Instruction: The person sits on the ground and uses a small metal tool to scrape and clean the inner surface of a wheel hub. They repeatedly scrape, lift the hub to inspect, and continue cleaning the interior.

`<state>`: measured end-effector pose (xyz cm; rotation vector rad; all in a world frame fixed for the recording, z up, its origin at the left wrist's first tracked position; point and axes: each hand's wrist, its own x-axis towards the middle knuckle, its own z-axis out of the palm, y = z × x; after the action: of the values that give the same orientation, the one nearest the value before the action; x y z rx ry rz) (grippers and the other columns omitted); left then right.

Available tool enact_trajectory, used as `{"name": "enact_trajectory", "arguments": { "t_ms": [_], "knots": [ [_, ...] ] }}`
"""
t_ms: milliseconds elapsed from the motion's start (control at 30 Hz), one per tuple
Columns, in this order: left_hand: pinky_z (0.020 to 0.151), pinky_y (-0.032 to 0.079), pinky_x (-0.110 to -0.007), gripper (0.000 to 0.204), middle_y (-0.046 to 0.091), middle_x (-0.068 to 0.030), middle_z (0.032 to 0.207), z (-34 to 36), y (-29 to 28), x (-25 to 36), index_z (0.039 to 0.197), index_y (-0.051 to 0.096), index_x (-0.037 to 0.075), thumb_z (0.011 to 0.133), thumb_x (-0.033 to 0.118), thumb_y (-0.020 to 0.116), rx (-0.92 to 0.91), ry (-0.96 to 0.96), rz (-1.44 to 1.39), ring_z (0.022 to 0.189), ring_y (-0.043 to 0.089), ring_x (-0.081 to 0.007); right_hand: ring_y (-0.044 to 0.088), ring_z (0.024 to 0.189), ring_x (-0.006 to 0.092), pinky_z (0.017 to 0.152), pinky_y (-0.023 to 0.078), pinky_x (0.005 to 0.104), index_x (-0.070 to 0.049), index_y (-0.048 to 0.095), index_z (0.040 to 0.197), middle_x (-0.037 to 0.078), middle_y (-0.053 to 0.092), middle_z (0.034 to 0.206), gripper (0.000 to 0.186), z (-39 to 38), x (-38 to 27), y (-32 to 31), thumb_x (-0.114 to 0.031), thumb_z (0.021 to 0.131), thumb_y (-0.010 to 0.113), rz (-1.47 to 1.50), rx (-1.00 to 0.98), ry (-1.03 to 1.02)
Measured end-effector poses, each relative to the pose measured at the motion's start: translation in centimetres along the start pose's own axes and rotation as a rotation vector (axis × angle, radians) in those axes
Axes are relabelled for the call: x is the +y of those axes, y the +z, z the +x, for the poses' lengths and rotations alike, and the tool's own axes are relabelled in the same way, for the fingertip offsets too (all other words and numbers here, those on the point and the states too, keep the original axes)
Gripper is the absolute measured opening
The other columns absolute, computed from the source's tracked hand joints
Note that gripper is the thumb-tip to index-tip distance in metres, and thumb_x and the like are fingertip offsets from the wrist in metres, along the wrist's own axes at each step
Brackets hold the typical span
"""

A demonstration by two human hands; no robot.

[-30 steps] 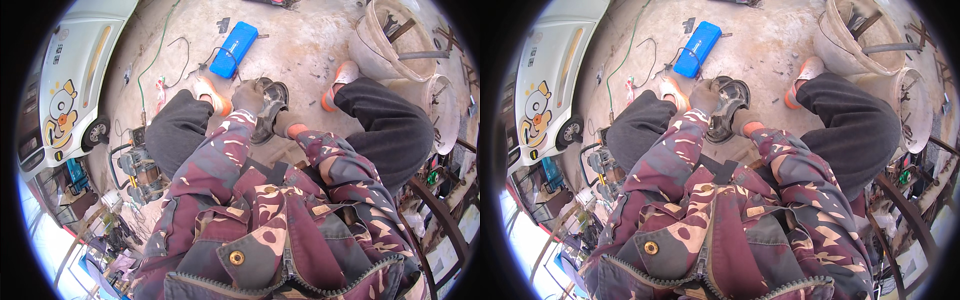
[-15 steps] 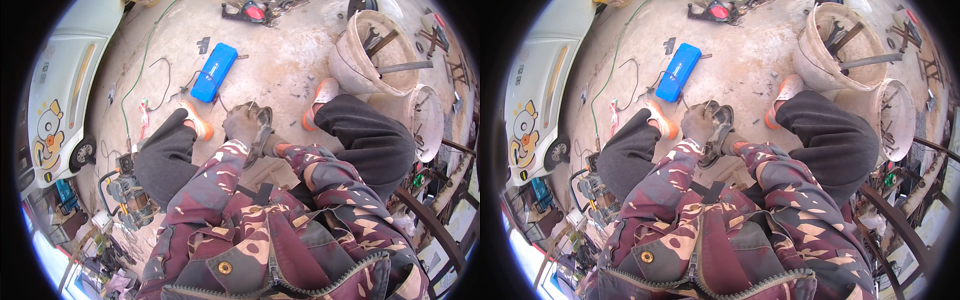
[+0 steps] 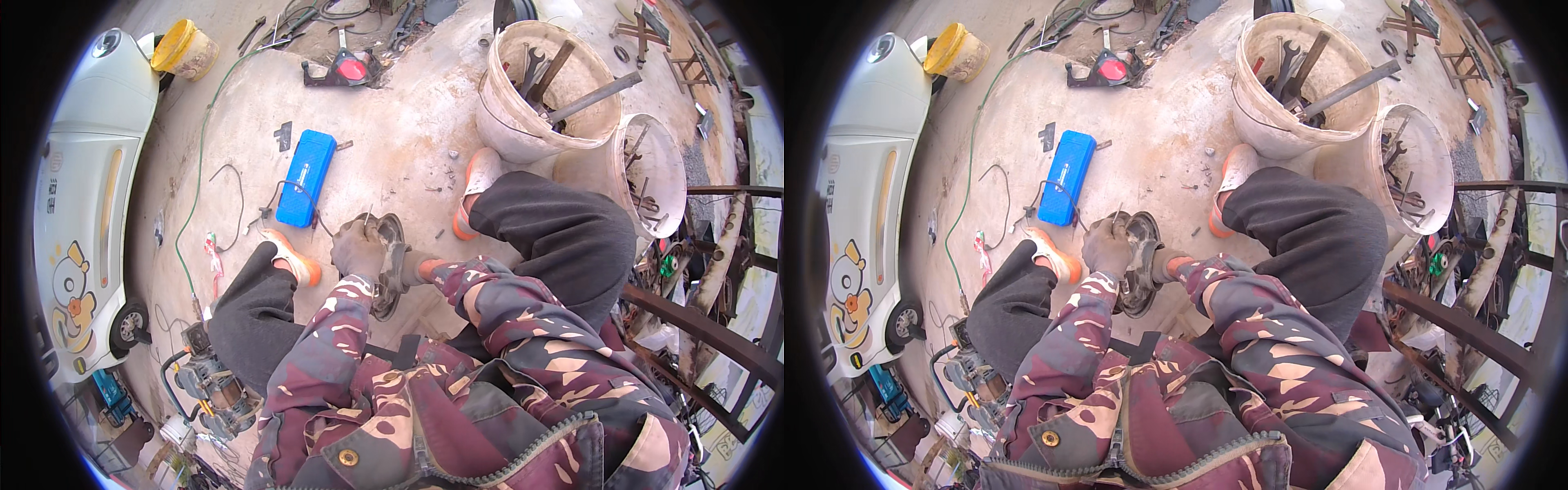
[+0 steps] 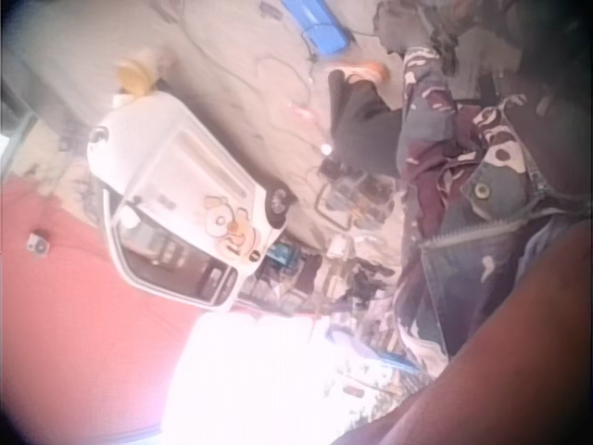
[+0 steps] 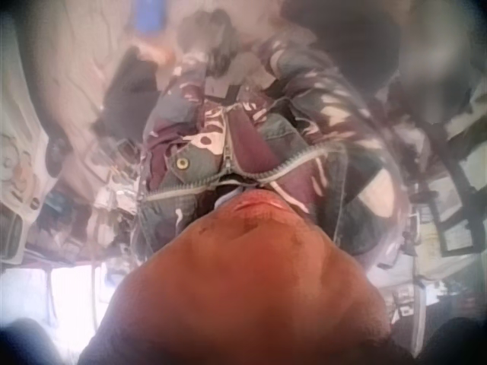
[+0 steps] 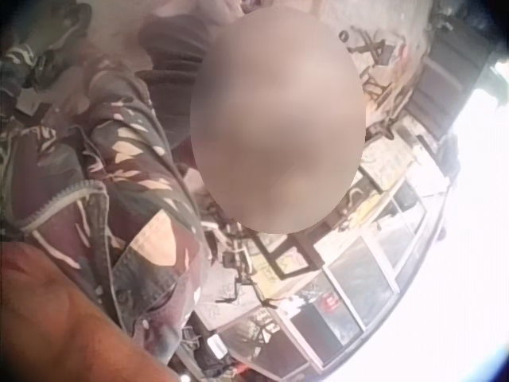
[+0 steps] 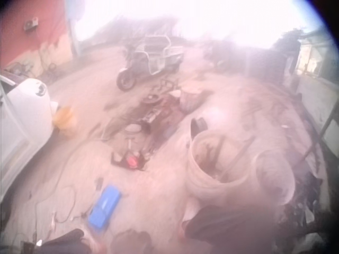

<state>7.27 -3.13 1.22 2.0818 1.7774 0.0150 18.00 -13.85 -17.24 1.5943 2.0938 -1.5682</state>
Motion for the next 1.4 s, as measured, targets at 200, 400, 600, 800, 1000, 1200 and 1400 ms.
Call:
{"name": "enact_trajectory", "arguments": {
  "t_ms": [200,400,600,800,1000,1200,1400],
  "knots": [
    [0.096,0.052,-0.051,0.036,0.071,-0.0149,0.119,1.0,-0.2,-0.8,0.106,0.076,0.012,0.101,0.043,0.058,-0.034,-0.079,0.006,0.112,0.065,-0.0388,0.073,0.098,0.0361,0.085,0.057,0.0462,-0.009,0.078,0.112,0.019,0.076,0.111,0.048,1.6,1.3,0.5,-0.049,0.09,0.066,-0.088,0.039,0.011],
    [0.095,0.052,-0.051,0.035,0.071,-0.0157,0.122,1.5,0.2,-1.8,0.107,0.077,0.012,0.1,0.042,0.06,0.032,-0.026,-0.066,0.115,0.064,-0.0389,0.075,0.079,0.0295,0.071,0.058,0.0439,-0.005,0.08,0.106,0.015,0.079,0.093,0.043,-3.3,-1.7,-10.3,-0.042,0.088,0.068,0.219,-0.08,0.34],
    [0.098,0.052,-0.049,0.027,0.07,-0.0097,0.127,1.2,0.5,-2.1,0.108,0.078,0.017,0.098,0.037,0.064,0.088,0.088,-0.147,0.12,0.062,-0.036,0.072,0.074,0.0203,0.065,0.056,0.0332,-0.002,0.075,0.117,0.01,0.077,0.096,0.043,-4.2,-3.4,-18.1,-0.038,0.094,0.069,0.795,0.42,0.425],
    [0.098,0.053,-0.048,0.024,0.073,-0.0079,0.122,1.6,0.1,-2.5,0.106,0.078,0.014,0.095,0.032,0.066,0.065,0.224,-0.208,0.116,0.065,-0.0353,0.07,0.081,0.0174,0.07,0.057,0.0299,-0.002,0.067,0.131,0.011,0.072,0.111,0.048,-2.6,-8.2,-18.8,-0.038,0.1,0.07,1.298,0.546,0.192],
    [0.098,0.052,-0.048,0.023,0.073,-0.0106,0.12,2.5,-1.0,-3.3,0.108,0.077,0.012,0.096,0.028,0.065,-0.043,0.247,-0.252,0.115,0.065,-0.0362,0.067,0.073,0.0182,0.063,0.056,0.0335,-0.001,0.069,0.116,0.008,0.071,0.093,0.03,-0.2,-8.5,-18.3,-0.024,0.097,0.075,1.503,0.507,0.362],
    [0.1,0.051,-0.048,0.028,0.072,-0.0121,0.122,3.5,-1.9,-4.6,0.116,0.076,0.013,0.095,0.029,0.066,-0.079,0.218,-0.303,0.118,0.064,-0.0365,0.068,0.071,0.0209,0.063,0.056,0.0343,0.0,0.07,0.111,0.009,0.072,0.092,0.021,2.1,-8.5,-18.3,-0.016,0.097,0.075,1.544,0.455,0.298],
    [0.106,0.05,-0.046,0.046,0.069,-0.0166,0.13,5.9,-2.0,-7.2,0.136,0.068,0.015,0.093,0.031,0.071,-0.156,0.116,-0.304,0.124,0.063,-0.0377,0.062,0.067,0.0105,0.059,0.053,0.027,-0.01,0.075,0.111,0.0,0.071,0.093,0.022,2.5,-10.6,-20.5,-0.028,0.098,0.074,1.404,0.785,0.334]
  ]
}}
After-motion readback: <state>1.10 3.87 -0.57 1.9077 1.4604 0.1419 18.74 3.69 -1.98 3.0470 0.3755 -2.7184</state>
